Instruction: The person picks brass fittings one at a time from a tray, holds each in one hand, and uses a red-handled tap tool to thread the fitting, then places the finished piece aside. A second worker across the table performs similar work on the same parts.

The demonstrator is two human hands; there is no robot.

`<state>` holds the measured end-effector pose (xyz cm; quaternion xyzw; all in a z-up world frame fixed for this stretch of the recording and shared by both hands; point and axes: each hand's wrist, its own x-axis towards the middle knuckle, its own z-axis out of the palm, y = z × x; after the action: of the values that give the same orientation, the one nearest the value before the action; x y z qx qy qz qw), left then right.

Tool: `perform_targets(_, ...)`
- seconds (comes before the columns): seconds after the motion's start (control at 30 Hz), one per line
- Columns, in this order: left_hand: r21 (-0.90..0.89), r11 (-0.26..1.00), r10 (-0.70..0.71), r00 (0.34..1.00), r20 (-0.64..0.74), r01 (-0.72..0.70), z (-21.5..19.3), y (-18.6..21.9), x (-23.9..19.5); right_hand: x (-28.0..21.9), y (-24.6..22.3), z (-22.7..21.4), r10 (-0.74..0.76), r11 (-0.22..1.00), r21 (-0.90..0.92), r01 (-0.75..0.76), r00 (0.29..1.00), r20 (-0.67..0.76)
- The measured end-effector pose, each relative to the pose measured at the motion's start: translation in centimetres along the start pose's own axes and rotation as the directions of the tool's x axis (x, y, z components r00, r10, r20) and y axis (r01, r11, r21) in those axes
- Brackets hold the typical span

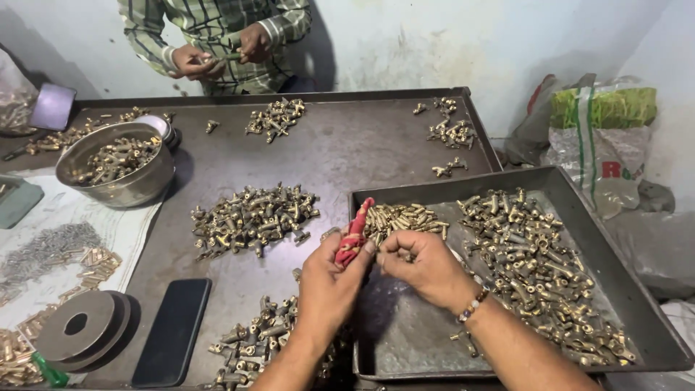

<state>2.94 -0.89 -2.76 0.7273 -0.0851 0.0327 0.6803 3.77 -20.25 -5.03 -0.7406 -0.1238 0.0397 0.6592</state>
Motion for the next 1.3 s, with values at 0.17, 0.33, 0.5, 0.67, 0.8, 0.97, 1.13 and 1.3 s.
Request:
perform_targets(0.17, 0.155, 0.985, -0.078, 0.997, -0.007, 0.078, -1.2, -1.4, 1.5, -0.8, -1.6, 0.4, -0.228, 0.970, -0.091, 0.225, 0.974, -0.022)
perform_targets(0.33, 0.355, 0.918, -0.167, 0.984, -0.062, 0.178, -1.8, 0.2, 0.2, 0.1, -0.9, 0.1, -0.119, 0.990, 0.050, 0.130, 0.978, -0.170)
perform_targets(0.5, 0.369, 0.874, 0.341, 0.940, 0.000, -0.317, -0.3, 3.3, -1.4, 0.2, 0.3, 0.3, 0.161, 0.962, 0.239, -0.131, 0.980, -0.113)
perform_targets(0.67, 0.381, 0.831, 0.419, 0.907, 0.048, -0.405, 0.2, 2.7, -1.1, -0.3, 0.7, -0.3, 0.086, 0.958, 0.275, -0.082, 0.996, 0.000)
perform_targets(0.8, 0.369, 0.862, 0.371, 0.929, 0.009, -0.347, -0.3, 3.1, -0.9, -1.0, -2.4, 0.5, 0.077, 0.907, 0.411, -0.093, 0.995, 0.056)
perform_targets(0.97, 0.381, 0.838, 0.358, 0.920, 0.158, -0.391, -1.6, 4.6, -0.6, -1.1, -4.9, 1.0, 0.208, 0.915, 0.344, -0.212, 0.977, 0.050)
perform_targets(1.13, 0.440, 0.845, 0.160, 0.929, 0.334, -0.305, -1.8, 5.6, -0.4, -1.4, -4.6, 0.9, 0.216, 0.932, 0.283, -0.227, 0.974, 0.069)
perform_targets(1.3, 0.495, 0.815, 0.127, 0.926, 0.356, -0.302, -1.7, 4.7, -0.3, -1.4, -4.3, 0.5, 0.221, 0.953, 0.173, -0.248, 0.962, 0.161)
